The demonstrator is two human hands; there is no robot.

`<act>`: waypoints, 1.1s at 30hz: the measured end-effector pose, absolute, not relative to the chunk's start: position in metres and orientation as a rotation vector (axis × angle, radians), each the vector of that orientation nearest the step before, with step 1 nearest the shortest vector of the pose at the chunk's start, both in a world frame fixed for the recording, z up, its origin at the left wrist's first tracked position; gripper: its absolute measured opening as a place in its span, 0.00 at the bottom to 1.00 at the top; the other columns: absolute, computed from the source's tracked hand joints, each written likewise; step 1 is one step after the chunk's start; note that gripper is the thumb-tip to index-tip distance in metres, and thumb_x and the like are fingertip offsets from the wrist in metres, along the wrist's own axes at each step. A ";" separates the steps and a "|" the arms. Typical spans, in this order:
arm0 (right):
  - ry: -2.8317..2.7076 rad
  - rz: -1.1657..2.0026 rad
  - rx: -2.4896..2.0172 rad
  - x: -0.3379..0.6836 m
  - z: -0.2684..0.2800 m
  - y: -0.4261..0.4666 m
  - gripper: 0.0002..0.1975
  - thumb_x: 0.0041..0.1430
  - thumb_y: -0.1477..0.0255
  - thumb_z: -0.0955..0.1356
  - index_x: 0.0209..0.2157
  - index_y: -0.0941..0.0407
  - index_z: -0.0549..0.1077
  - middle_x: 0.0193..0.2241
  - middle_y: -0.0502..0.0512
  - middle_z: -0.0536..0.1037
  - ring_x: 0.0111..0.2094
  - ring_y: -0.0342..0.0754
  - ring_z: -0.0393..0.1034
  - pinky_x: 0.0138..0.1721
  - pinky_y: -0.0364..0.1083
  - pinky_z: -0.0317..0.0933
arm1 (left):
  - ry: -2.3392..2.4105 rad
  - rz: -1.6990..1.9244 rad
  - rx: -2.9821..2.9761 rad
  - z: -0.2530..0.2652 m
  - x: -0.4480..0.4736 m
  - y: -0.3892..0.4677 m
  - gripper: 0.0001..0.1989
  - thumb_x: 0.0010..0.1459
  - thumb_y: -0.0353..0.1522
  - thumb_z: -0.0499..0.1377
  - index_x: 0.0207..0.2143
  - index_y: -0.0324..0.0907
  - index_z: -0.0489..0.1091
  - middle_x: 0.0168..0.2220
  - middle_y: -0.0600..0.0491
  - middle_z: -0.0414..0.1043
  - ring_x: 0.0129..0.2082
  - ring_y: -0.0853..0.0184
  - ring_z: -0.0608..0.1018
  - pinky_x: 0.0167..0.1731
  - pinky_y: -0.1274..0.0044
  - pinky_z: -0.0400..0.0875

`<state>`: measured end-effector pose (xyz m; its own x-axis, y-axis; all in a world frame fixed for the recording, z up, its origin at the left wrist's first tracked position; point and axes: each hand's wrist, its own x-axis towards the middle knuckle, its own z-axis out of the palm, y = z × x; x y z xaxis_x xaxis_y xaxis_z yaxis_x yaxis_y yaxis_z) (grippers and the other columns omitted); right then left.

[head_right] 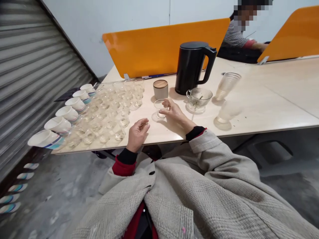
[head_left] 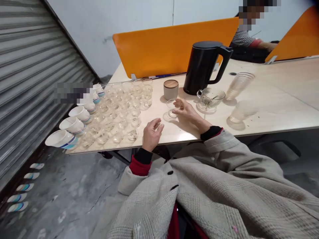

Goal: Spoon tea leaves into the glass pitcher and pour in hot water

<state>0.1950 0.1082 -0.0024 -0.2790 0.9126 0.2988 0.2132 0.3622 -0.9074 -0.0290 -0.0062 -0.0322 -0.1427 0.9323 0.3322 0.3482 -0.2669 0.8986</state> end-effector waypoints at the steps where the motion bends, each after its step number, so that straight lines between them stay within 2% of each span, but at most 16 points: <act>1: -1.734 0.980 -1.000 0.198 -0.004 0.107 0.36 0.51 0.53 0.79 0.60 0.45 0.74 0.58 0.61 0.78 0.61 0.68 0.71 0.63 0.70 0.62 | 1.453 1.421 1.599 -0.032 -0.029 -0.006 0.18 0.65 0.38 0.64 0.53 0.40 0.78 0.54 0.41 0.82 0.50 0.58 0.85 0.58 0.64 0.80; 8: -1.724 1.086 -0.975 0.203 -0.005 0.095 0.39 0.54 0.56 0.78 0.66 0.46 0.71 0.63 0.62 0.75 0.62 0.66 0.71 0.64 0.68 0.64 | 1.433 1.427 1.603 -0.032 -0.030 -0.004 0.18 0.64 0.37 0.65 0.53 0.37 0.77 0.53 0.39 0.81 0.50 0.57 0.86 0.58 0.64 0.80; 11: -1.678 1.160 -0.987 0.204 -0.002 0.087 0.46 0.54 0.57 0.79 0.72 0.46 0.64 0.69 0.64 0.69 0.65 0.66 0.69 0.66 0.68 0.63 | 1.463 1.411 1.615 -0.034 -0.031 -0.003 0.17 0.64 0.37 0.65 0.53 0.40 0.78 0.52 0.41 0.82 0.49 0.58 0.86 0.57 0.65 0.80; 13: -1.676 1.099 -1.011 0.210 -0.003 0.080 0.47 0.54 0.58 0.79 0.73 0.46 0.63 0.73 0.64 0.64 0.69 0.66 0.64 0.69 0.68 0.60 | 1.472 1.412 1.634 -0.035 -0.032 -0.002 0.16 0.65 0.37 0.66 0.53 0.41 0.78 0.52 0.42 0.82 0.49 0.58 0.86 0.57 0.65 0.81; 16: -1.722 0.931 -1.057 0.225 -0.012 0.065 0.37 0.59 0.57 0.76 0.68 0.47 0.69 0.71 0.63 0.67 0.68 0.65 0.66 0.68 0.67 0.63 | 1.477 1.417 1.669 -0.037 -0.033 -0.001 0.16 0.65 0.38 0.66 0.53 0.42 0.78 0.52 0.43 0.82 0.49 0.59 0.86 0.57 0.66 0.81; 19: -1.933 0.748 -1.005 0.241 -0.022 0.046 0.20 0.66 0.58 0.72 0.57 0.48 0.79 0.63 0.62 0.76 0.64 0.64 0.71 0.66 0.67 0.66 | 1.479 1.413 1.694 -0.038 -0.033 -0.001 0.16 0.65 0.37 0.65 0.53 0.41 0.78 0.52 0.43 0.82 0.50 0.59 0.85 0.57 0.66 0.81; 21: -2.107 0.624 -0.933 0.246 -0.025 0.032 0.15 0.69 0.61 0.69 0.52 0.49 0.83 0.61 0.62 0.78 0.62 0.62 0.72 0.65 0.66 0.66 | 1.485 1.404 1.709 -0.038 -0.033 -0.001 0.16 0.64 0.36 0.65 0.53 0.41 0.78 0.52 0.43 0.82 0.51 0.58 0.85 0.57 0.66 0.81; 26: -2.288 0.449 -0.846 0.245 -0.023 0.014 0.17 0.74 0.66 0.64 0.55 0.49 0.84 0.61 0.63 0.79 0.58 0.62 0.73 0.60 0.65 0.70 | 1.505 1.387 1.735 -0.038 -0.033 -0.001 0.16 0.65 0.36 0.65 0.53 0.42 0.78 0.52 0.44 0.82 0.51 0.59 0.85 0.57 0.66 0.81; 33: -2.345 0.398 -0.789 0.244 -0.023 0.011 0.16 0.73 0.69 0.66 0.53 0.47 0.85 0.57 0.60 0.82 0.56 0.62 0.74 0.59 0.66 0.69 | 1.497 1.394 1.725 -0.037 -0.033 -0.001 0.17 0.64 0.37 0.65 0.53 0.40 0.78 0.51 0.41 0.82 0.50 0.57 0.85 0.56 0.65 0.81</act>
